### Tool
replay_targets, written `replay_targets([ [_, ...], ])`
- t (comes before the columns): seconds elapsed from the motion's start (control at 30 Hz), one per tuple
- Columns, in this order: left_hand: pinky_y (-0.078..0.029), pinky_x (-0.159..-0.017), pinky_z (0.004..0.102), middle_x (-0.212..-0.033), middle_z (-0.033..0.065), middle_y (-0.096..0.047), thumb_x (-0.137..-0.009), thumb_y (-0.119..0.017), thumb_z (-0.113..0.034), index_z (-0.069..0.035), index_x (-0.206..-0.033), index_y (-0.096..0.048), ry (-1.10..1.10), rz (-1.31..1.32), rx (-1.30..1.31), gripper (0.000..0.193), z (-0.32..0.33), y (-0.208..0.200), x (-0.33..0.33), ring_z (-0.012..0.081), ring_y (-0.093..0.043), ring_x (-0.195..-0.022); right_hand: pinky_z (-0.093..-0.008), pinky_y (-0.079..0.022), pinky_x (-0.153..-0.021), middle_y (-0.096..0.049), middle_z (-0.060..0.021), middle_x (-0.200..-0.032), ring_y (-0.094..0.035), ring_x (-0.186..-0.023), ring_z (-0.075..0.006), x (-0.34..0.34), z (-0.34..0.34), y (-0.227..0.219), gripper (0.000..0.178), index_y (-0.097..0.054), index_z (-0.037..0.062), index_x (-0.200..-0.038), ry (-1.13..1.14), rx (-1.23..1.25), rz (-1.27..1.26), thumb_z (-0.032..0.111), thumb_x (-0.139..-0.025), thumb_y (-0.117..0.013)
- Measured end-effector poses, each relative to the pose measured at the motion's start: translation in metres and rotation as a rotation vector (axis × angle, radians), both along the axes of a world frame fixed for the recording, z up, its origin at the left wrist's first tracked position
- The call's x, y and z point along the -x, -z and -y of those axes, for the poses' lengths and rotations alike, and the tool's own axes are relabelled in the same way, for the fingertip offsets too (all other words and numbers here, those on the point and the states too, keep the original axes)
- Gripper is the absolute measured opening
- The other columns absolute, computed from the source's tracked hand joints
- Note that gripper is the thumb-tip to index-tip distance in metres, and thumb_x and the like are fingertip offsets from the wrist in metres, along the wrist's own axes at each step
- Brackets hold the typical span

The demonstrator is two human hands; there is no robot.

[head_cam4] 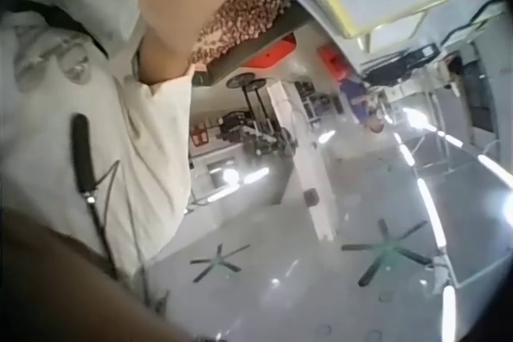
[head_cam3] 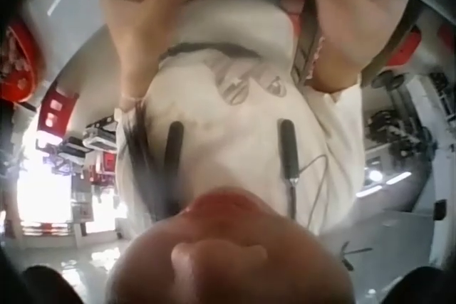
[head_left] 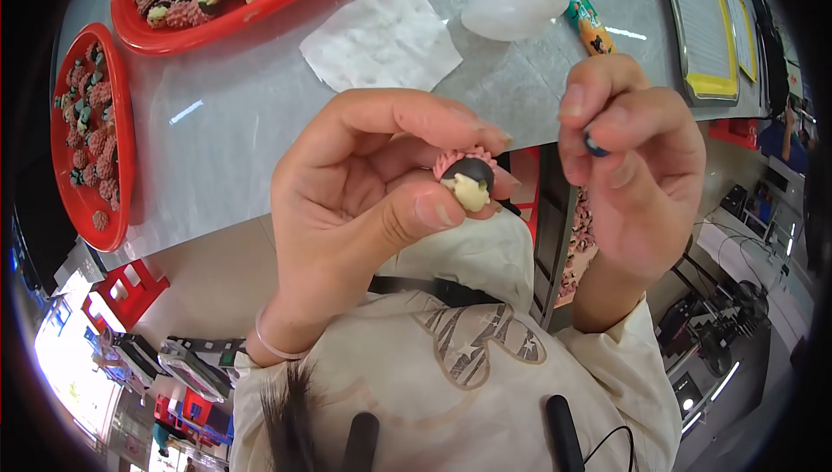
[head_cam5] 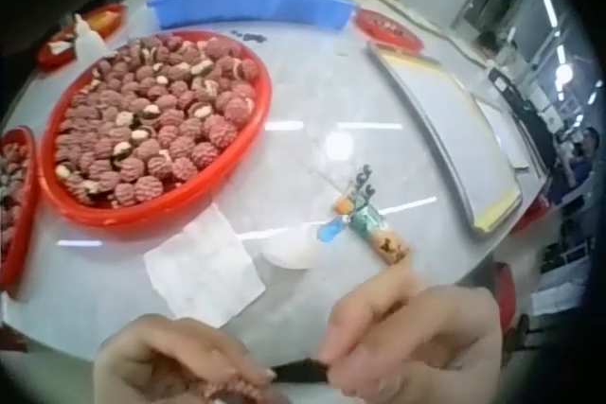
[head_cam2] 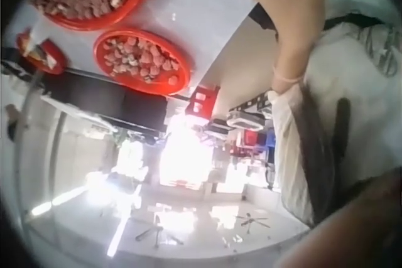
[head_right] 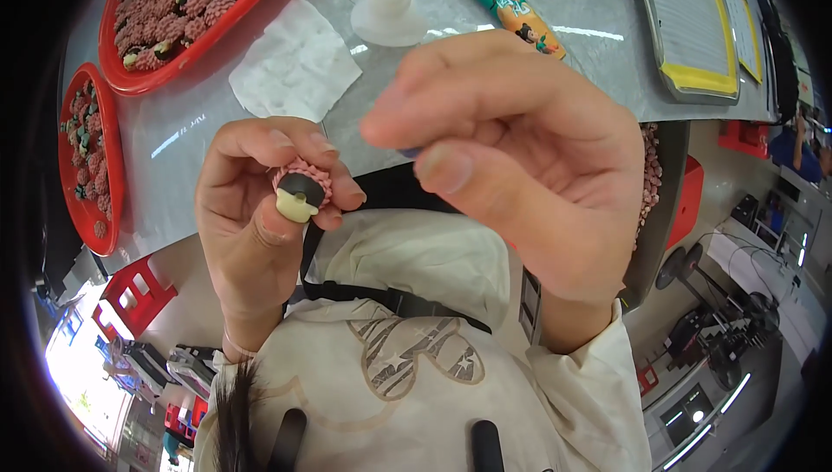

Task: The person applies glue onto miniature figure parts using a bottle, attaches pieces together by hand, and places them onto a plate. The person then empties small components from a tray onto the table and joins small parts together by hand.

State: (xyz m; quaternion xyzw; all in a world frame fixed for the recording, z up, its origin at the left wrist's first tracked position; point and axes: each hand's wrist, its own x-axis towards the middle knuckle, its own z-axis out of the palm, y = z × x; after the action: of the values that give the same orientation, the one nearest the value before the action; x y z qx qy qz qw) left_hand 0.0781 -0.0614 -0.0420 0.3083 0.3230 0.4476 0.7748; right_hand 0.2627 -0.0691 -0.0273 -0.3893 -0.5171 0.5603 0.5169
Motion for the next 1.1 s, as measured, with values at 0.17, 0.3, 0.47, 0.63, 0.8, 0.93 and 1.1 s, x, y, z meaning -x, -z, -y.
replay_targets([
  [0.17,-0.048,-0.061,0.0216,-0.093,0.0139,-0.053,-0.071,-0.069,-0.026,-0.001,-0.094,-0.047,-0.018,-0.057,-0.029,0.041,0.003,0.0,0.002,0.0161,-0.057,-0.075,-0.022,-0.044,-0.061,-0.051,-0.0194,-0.089,-0.052,-0.07,-0.0163,0.019,0.005,-0.007,0.02,-0.05,-0.0039,-0.088,0.04,-0.041,0.047,0.005,-0.075,-0.061],
  [0.3,-0.046,-0.068,0.0236,-0.093,0.0143,-0.054,-0.07,-0.07,-0.024,0.001,-0.094,-0.048,-0.06,-0.096,-0.072,0.041,0.008,0.001,0.003,0.0153,-0.055,-0.079,-0.0233,-0.045,-0.065,-0.053,-0.0207,-0.086,-0.055,-0.072,-0.0185,0.018,0.003,-0.006,0.022,-0.052,-0.0056,-0.085,-0.04,-0.3,0.291,0.001,-0.069,-0.065],
  [0.47,-0.044,-0.073,0.0258,-0.091,0.0136,-0.055,-0.07,-0.07,-0.024,0.001,-0.094,-0.049,-0.045,-0.119,-0.146,0.041,0.01,0.007,0.007,0.0167,-0.055,-0.081,-0.0216,-0.045,-0.061,-0.054,-0.0199,-0.084,-0.056,-0.071,-0.018,0.021,0.008,-0.005,0.024,-0.053,-0.0054,-0.085,0.021,-0.323,0.329,-0.007,-0.065,-0.065],
  [0.63,-0.043,-0.072,0.0255,-0.084,0.0118,-0.056,-0.069,-0.07,-0.024,0.002,-0.09,-0.053,-0.043,-0.146,-0.259,0.038,0.008,0.009,0.009,0.0159,-0.054,-0.077,-0.0183,-0.045,-0.05,-0.055,-0.0209,-0.085,-0.058,-0.063,-0.0163,0.019,0.011,-0.026,0.026,-0.054,-0.0049,-0.086,-0.077,-0.355,0.69,-0.013,-0.064,-0.064],
  [0.8,-0.043,-0.069,0.0242,-0.077,0.0104,-0.056,-0.068,-0.07,-0.023,0.002,-0.085,-0.058,-0.068,-0.25,-0.271,0.033,0.003,0.001,0.01,0.0131,-0.05,-0.068,-0.018,-0.046,-0.043,-0.055,-0.021,-0.083,-0.058,-0.057,-0.016,0.028,0.008,-0.031,0.026,-0.054,-0.0054,-0.085,-0.047,-0.413,0.828,-0.015,-0.062,-0.064],
  [0.93,-0.044,-0.069,0.025,-0.082,0.0118,-0.057,-0.068,-0.071,-0.023,0.002,-0.087,-0.057,-0.059,-0.23,-0.314,0.035,0.004,0.005,0.016,0.0147,-0.052,-0.072,-0.0172,-0.046,-0.043,-0.055,-0.0205,-0.083,-0.058,-0.055,-0.0149,0.038,0.0,0.001,0.025,-0.055,-0.0055,-0.084,0.095,-0.607,0.446,-0.016,-0.062,-0.063],
  [1.1,-0.046,-0.072,0.03,-0.094,0.0148,-0.056,-0.067,-0.071,-0.025,0.004,-0.095,-0.053,0.003,-0.046,-0.09,0.044,-0.002,-0.014,0.018,0.0197,-0.055,-0.082,-0.0212,-0.045,-0.048,-0.054,-0.0195,-0.089,-0.057,-0.063,-0.0187,0.043,-0.005,-0.01,0.014,-0.057,-0.0022,-0.084,0.111,-0.67,0.53,0.005,-0.073,-0.062],
])
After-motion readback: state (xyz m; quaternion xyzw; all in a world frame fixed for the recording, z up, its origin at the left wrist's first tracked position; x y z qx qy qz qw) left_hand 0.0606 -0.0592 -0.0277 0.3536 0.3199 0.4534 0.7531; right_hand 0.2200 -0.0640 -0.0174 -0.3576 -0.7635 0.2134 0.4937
